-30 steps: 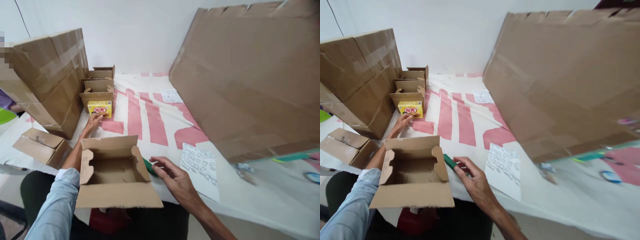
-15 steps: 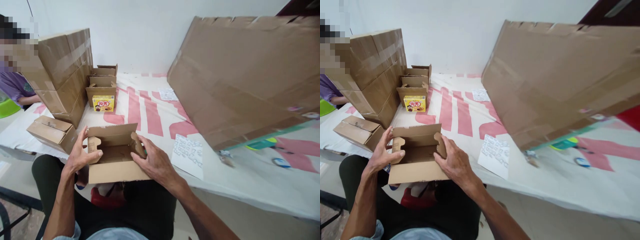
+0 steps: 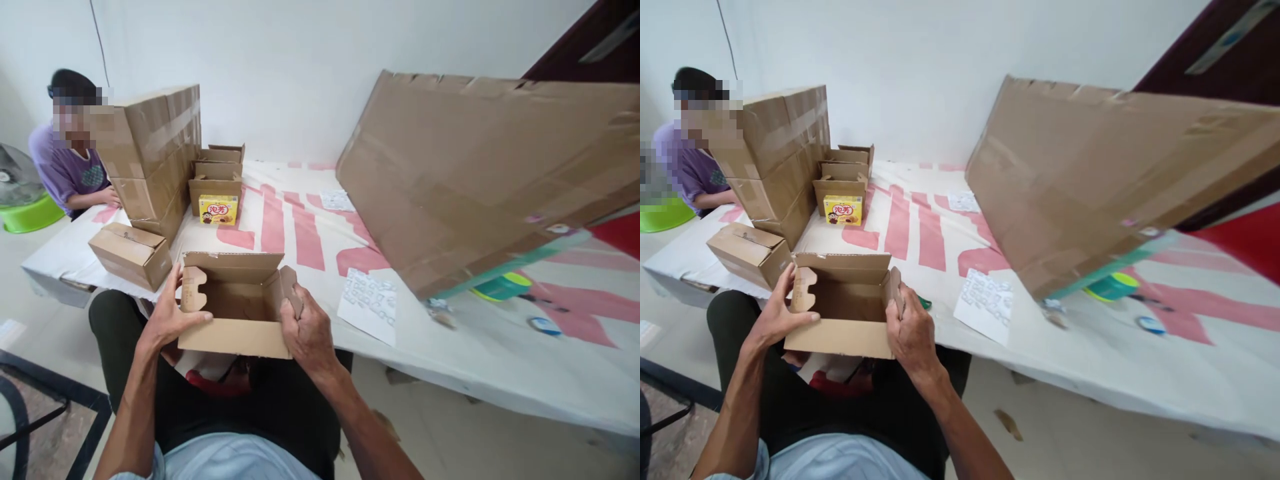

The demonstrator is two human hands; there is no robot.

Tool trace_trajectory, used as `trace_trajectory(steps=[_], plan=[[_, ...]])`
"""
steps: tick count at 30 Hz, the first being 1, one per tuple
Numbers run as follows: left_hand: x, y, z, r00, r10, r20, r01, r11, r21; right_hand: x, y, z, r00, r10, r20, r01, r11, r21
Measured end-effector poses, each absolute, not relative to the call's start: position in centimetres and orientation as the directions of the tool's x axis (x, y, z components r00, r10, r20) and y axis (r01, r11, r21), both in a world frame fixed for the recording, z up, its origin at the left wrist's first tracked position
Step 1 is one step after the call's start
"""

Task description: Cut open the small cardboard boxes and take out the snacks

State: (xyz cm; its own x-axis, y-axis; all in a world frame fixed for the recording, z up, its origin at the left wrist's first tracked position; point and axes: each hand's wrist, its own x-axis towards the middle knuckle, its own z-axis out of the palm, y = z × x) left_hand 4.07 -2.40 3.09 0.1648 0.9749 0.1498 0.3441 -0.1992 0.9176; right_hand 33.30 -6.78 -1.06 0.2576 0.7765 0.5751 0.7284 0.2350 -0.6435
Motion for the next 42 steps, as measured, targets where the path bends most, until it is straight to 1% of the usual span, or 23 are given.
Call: trace_trajectory(steps=[3, 6, 11, 14, 17, 20, 23, 25, 27, 30, 33, 35, 39, 42], plan=[[4.7, -3.2, 2.9, 0.120, 0.967, 0.226, 0.428, -0.255, 0.867, 33.4, -6.9, -1.6, 0.293, 0.772, 0.565, 0.698, 0.231, -0.678], [4.7, -3.6, 2.5, 0.135, 0.962, 0.238, 0.422, -0.274, 0.865, 33.5, -7.4, -1.9, 0.307, 0.784, 0.539, 0.672, 0.222, -0.706], [4.0, -4.5, 2.8, 0.133, 0.976, 0.172, 0.323, -0.206, 0.924, 33.7, -8.1, -2.3, 0.332, 0.793, 0.510, 0.636, 0.211, -0.742], [3.5, -4.7, 3.1, 0.173, 0.968, 0.181, 0.246, -0.220, 0.944, 33.7, -8.1, -2.8, 0.373, 0.796, 0.477, 0.599, 0.186, -0.779], [3.2, -3.9, 3.0, 0.172, 0.963, 0.206, 0.171, -0.235, 0.957, 33.7, -8.0, -3.1, 0.390, 0.798, 0.460, 0.559, 0.191, -0.807], [3.8, -2.3, 2.8, 0.133, 0.959, 0.251, 0.077, -0.262, 0.962, 33.6, -7.9, -3.2, 0.390, 0.798, 0.460, 0.543, 0.204, -0.815], [4.9, -0.3, 3.0, 0.038, 0.965, 0.258, 0.013, -0.258, 0.966, 33.7, -8.1, -3.2, 0.397, 0.799, 0.452, 0.544, 0.192, -0.817], [5.6, 1.0, 3.7, 0.003, 0.965, 0.262, 0.024, -0.262, 0.965, 33.7, -8.3, -3.2, 0.394, 0.804, 0.446, 0.542, 0.189, -0.819], [5.9, 1.9, 4.9, 0.019, 0.955, 0.295, 0.058, -0.295, 0.954, 33.8, -8.5, -3.2, 0.388, 0.808, 0.443, 0.543, 0.188, -0.818], [6.1, 2.6, 7.0, 0.118, 0.938, 0.327, 0.161, -0.343, 0.926, 33.7, -8.4, -3.1, 0.392, 0.814, 0.429, 0.542, 0.172, -0.822], [6.3, 2.5, 8.6, 0.233, 0.918, 0.322, 0.287, -0.381, 0.879, 33.6, -8.1, -3.0, 0.388, 0.828, 0.405, 0.532, 0.157, -0.832], [6.4, 2.3, 8.9, 0.272, 0.910, 0.314, 0.338, -0.396, 0.854, 33.5, -7.9, -3.0, 0.392, 0.831, 0.395, 0.527, 0.149, -0.836], [6.4, 2.6, 8.5, 0.298, 0.902, 0.313, 0.353, -0.408, 0.842, 33.4, -7.9, -3.1, 0.405, 0.825, 0.395, 0.515, 0.151, -0.844], [6.3, 3.2, 8.3, 0.353, 0.858, 0.374, 0.339, -0.490, 0.803, 33.4, -8.0, -3.0, 0.399, 0.829, 0.392, 0.514, 0.152, -0.844]])
